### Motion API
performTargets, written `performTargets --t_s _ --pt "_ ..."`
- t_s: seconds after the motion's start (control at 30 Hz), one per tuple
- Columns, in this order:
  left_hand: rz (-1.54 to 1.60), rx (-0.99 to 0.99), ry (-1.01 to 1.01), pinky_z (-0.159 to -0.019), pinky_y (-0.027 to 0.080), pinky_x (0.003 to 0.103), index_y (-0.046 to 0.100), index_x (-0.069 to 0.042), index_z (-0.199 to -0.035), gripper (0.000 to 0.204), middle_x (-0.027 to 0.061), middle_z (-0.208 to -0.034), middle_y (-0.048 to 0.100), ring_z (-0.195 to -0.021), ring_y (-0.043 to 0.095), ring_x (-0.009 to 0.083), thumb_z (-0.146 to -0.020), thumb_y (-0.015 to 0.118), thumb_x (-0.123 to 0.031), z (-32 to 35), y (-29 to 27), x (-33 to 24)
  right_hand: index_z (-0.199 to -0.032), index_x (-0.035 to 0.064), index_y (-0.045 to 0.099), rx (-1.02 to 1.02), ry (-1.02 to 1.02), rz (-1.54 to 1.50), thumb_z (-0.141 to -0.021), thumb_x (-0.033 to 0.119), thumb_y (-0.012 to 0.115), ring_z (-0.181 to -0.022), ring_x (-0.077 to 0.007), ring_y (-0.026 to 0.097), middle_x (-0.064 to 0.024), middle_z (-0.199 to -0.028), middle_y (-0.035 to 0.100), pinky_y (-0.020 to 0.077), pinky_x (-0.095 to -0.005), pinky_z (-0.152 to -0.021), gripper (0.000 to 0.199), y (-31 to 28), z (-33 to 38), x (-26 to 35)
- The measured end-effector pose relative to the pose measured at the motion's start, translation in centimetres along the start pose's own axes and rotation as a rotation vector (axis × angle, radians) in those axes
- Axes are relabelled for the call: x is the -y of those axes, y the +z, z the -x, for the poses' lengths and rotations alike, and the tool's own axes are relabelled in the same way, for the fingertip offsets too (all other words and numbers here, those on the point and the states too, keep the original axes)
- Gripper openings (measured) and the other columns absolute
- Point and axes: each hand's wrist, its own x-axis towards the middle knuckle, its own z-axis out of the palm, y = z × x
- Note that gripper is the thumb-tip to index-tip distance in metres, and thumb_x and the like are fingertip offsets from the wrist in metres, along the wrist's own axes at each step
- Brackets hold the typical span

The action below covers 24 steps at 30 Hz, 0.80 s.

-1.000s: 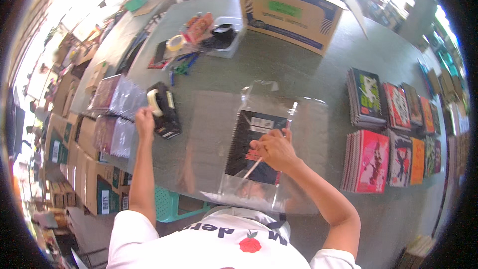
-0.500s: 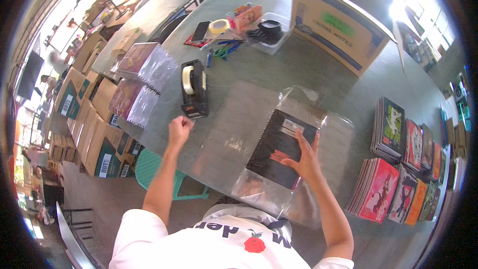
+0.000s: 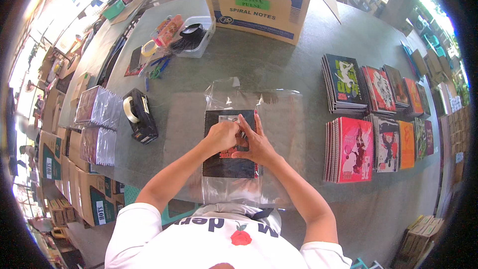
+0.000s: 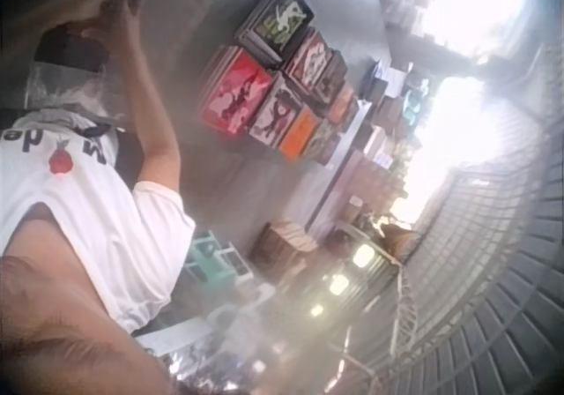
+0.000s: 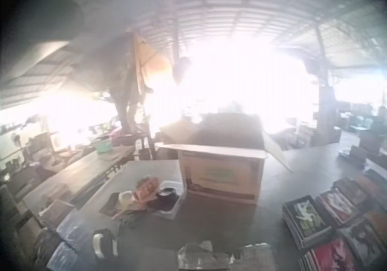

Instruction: The person sorts various spiral notebooks by cover design, stacks them, and places the stacks into clear plastic bags before sealing them with tape and moving them to a finished pile.

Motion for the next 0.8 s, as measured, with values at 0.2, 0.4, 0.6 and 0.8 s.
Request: performTargets --t_s 0.2,0.4,0.6,0.8 --pt "0.047 -0.11 -0.248 -0.077 0.047 0.041 0.053 0.0 -0.111 0.08 0.0175 -0.094 0.059 -0.091 0.058 0.0334 -0.055 0.076 -0.053 3.6 -1.5 6.2 -0.142 0.0096 0.013 -0.401 -0.111 -0.11 -0.065 0.042 0.076 -0.135 -0.0404 0.008 -0.0245 -0.138 0.03 0.0164 -0.0457 -0.108 0.105 1.3 1.7 -2.9" --pt "1.054 -0.545 -0.51 -0.085 0.043 0.033 0.041 0.003 -0.117 0.081 0.0124 -0.109 0.05 -0.098 0.053 0.0224 -0.068 0.072 -0.054 6.0 2.3 1.8 -0.131 0.0022 0.033 -0.409 0.259 -0.755 -0.077 0.033 0.07 -0.118 -0.0258 0.041 -0.0169 -0.126 0.043 0.0305 -0.0367 -0.1 0.072 3.2 2.9 0.4" --pt "1.475 -0.53 -0.133 -0.081 0.046 0.027 0.035 -0.005 -0.127 0.083 0.0093 -0.108 0.053 -0.097 0.053 0.0154 -0.062 0.084 -0.021 8.7 -3.0 0.7 -0.122 0.0028 0.042 -0.377 0.077 -0.92 -0.061 0.008 0.082 -0.107 -0.0169 0.047 -0.0081 -0.114 0.051 0.0385 -0.0303 -0.092 0.073 -2.5 2.9 4.0" --pt "1.08 -0.022 0.315 -0.098 0.036 0.032 0.039 -0.005 -0.129 0.089 0.0054 -0.126 0.05 -0.113 0.046 0.0159 -0.051 0.084 -0.005 10.0 -3.9 4.1 -0.119 0.004 0.047 -0.112 0.018 -0.379 -0.053 0.012 0.087 -0.104 -0.0172 0.05 -0.0049 -0.113 0.054 0.039 -0.0332 -0.092 0.078 -1.9 5.2 0.2"
